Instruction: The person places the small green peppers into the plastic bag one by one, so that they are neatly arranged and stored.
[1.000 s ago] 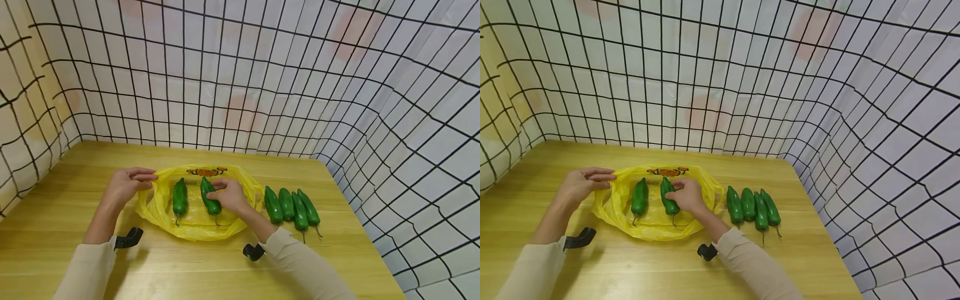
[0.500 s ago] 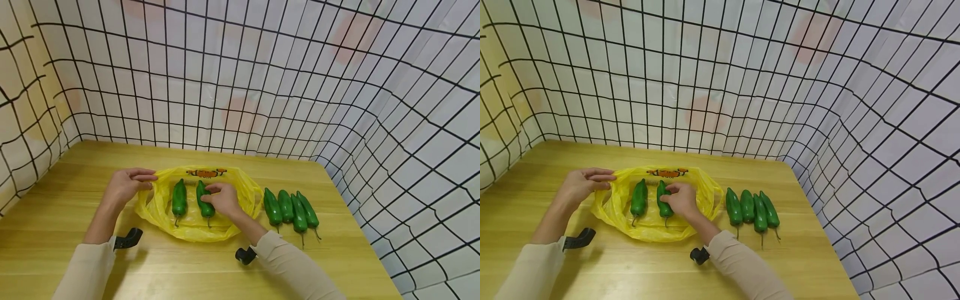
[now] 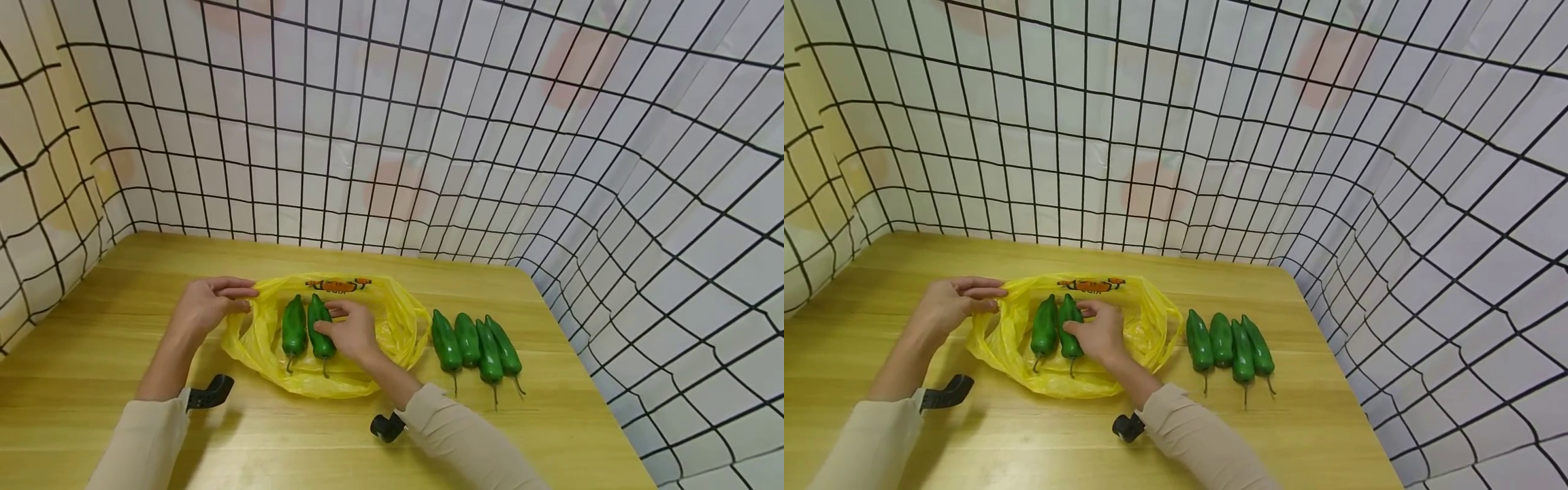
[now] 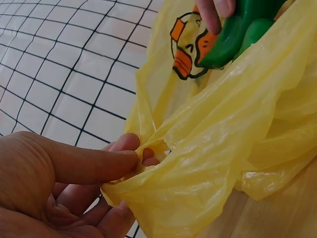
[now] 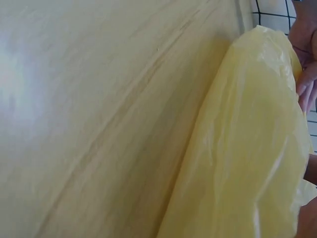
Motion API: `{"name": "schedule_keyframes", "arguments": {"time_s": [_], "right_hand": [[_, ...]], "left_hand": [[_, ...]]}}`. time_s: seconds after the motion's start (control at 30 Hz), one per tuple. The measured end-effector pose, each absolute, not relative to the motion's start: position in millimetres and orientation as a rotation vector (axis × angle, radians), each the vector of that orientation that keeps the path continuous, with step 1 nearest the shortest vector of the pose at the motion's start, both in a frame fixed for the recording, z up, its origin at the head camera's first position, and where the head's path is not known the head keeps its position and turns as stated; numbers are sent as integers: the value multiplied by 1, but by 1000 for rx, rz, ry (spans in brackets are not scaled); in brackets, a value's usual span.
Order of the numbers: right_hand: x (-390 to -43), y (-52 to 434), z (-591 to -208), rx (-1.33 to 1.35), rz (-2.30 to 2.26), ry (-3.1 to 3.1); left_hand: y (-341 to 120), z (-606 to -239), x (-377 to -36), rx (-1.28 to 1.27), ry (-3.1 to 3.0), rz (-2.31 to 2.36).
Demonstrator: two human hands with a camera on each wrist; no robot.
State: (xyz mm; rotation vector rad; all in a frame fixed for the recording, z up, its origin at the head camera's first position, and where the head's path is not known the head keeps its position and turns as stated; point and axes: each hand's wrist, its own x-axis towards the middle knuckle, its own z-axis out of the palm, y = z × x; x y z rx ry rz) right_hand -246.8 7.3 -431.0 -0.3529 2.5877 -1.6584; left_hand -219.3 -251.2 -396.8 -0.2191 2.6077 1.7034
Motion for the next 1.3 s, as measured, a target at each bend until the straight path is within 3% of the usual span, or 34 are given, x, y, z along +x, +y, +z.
{"name": "schedule_keyframes", "arguments": {"time_s": [1.0,1.3], "right_hand": [[-246,8,-434,-341,-1362,2601],[-244,20,-420,-366,-1285,2526]], "left_hand": [[-252,-399,-219,-227,2548,1751],[-251,-398,-219,-234,2554,1745]]}}
